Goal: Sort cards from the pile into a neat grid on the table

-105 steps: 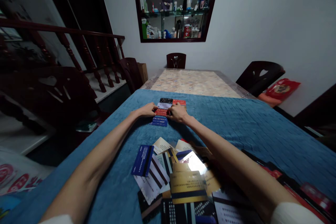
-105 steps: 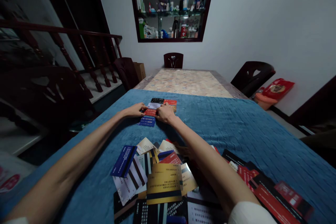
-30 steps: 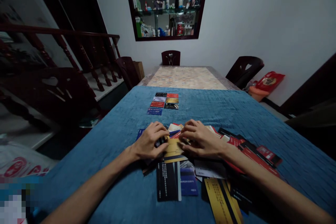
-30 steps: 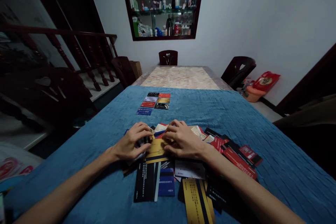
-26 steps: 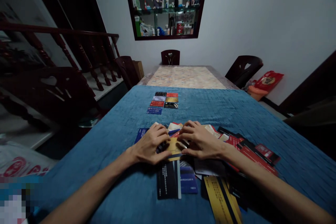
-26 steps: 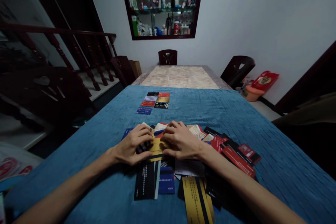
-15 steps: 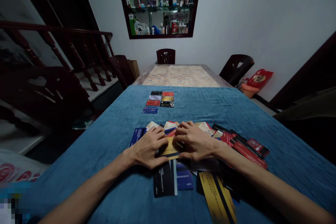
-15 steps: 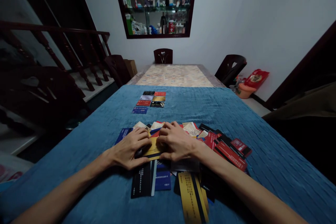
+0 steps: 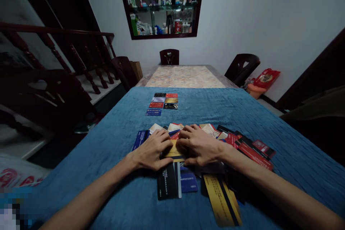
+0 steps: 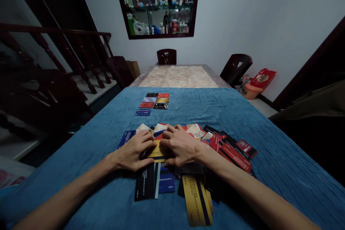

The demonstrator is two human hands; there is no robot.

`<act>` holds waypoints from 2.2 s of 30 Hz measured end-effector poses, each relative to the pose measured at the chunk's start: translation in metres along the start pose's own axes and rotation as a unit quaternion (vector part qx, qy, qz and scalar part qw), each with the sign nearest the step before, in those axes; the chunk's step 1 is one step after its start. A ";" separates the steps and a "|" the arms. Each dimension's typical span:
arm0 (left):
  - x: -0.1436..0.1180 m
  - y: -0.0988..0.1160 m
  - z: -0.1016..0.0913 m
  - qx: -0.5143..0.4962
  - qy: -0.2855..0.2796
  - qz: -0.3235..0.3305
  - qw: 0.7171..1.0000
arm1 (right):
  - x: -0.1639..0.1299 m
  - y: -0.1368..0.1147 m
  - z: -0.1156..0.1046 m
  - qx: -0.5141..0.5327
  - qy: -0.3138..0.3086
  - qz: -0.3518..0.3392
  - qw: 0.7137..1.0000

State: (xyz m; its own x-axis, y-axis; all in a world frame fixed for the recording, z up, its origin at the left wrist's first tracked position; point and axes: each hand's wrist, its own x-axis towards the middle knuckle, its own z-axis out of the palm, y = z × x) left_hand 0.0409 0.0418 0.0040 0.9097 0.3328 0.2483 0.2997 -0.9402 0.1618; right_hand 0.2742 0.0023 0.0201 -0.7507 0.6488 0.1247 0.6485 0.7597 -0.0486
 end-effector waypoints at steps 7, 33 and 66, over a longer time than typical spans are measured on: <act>-0.001 -0.001 0.000 -0.006 0.011 0.016 1.000 | 0.000 -0.003 0.003 -0.009 -0.003 0.012 1.000; -0.001 -0.013 -0.001 -0.146 0.091 -0.022 0.985 | 0.000 0.012 0.005 0.117 0.072 0.030 0.990; -0.005 -0.025 0.018 -0.111 0.177 -0.064 0.976 | 0.005 0.011 0.026 -0.055 0.170 0.088 0.980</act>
State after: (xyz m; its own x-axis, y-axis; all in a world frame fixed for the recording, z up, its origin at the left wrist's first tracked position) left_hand 0.0335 0.0626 -0.0182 0.7005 0.4885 0.5202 0.2997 -0.8630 0.4068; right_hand 0.2741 0.0145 -0.0059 -0.5523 0.7036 0.4471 0.7881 0.6155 0.0049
